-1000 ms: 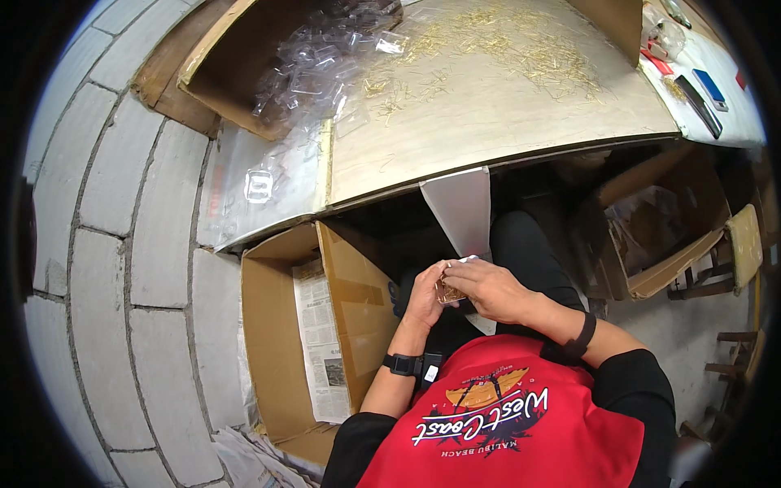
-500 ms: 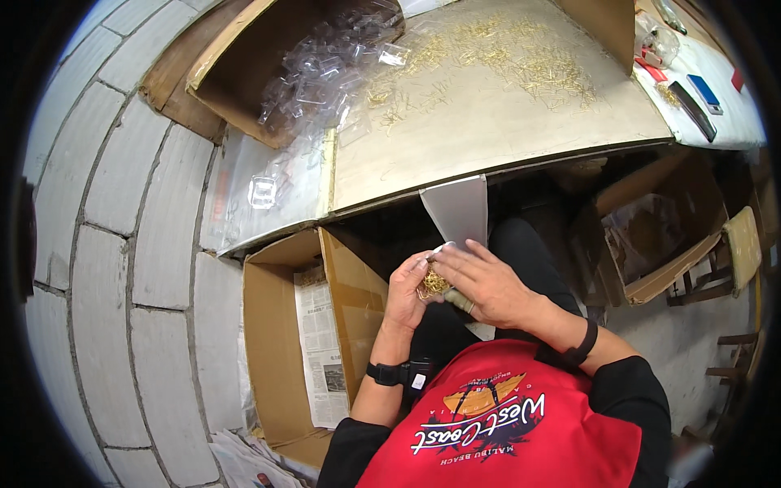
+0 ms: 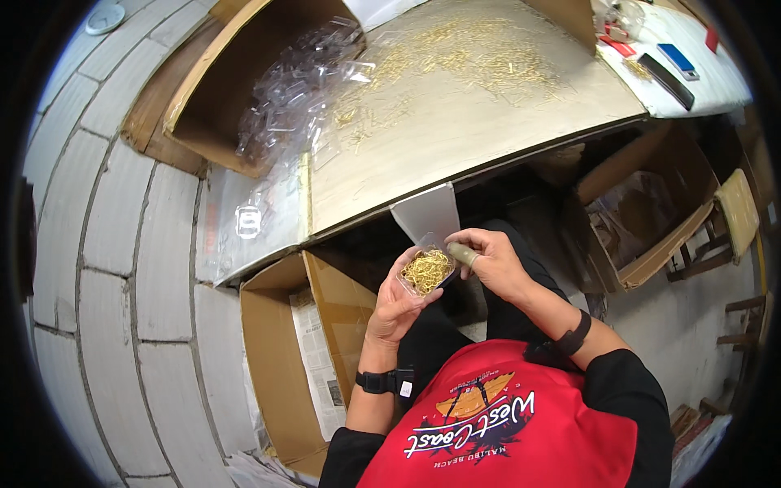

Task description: The person scoops small yellow fragments from a table surface into small clear plastic containers. They then place the filled containers into a cardboard box lined with newspaper. The process is repeated continuously throughout the clip.

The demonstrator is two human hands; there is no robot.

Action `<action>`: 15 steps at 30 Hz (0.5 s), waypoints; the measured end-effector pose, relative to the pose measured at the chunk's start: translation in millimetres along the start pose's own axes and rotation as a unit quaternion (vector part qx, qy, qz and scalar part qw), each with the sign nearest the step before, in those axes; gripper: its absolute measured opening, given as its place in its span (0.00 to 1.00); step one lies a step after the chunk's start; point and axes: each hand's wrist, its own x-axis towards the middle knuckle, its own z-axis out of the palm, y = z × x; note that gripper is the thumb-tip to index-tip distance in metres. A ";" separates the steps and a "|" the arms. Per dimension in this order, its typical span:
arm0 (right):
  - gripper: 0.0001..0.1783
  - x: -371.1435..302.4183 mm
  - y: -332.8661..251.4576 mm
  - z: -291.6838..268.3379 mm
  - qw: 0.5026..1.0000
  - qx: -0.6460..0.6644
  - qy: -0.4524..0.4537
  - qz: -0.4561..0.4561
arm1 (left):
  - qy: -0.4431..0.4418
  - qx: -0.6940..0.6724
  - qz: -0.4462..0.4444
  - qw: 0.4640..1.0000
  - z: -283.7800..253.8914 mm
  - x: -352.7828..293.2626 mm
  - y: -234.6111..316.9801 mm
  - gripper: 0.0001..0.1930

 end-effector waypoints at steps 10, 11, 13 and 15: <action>0.15 -8.3 -5.7 2.4 0.954 -0.285 0.053 -0.080 | 0.065 0.029 -0.031 0.997 3.0 11.7 -23.0 0.24; 0.17 -8.4 -4.5 0.6 0.941 -0.307 0.067 -0.127 | 0.069 0.012 -0.033 0.997 4.6 12.8 -20.1 0.22; 0.20 -7.5 -5.6 -0.4 0.908 -0.345 0.089 -0.222 | 0.091 0.008 -0.029 0.995 3.8 14.2 -16.8 0.21; 0.24 -9.3 -22.2 6.2 0.838 -0.442 0.043 -0.318 | 0.123 0.034 -0.019 0.992 -0.4 16.6 -15.2 0.22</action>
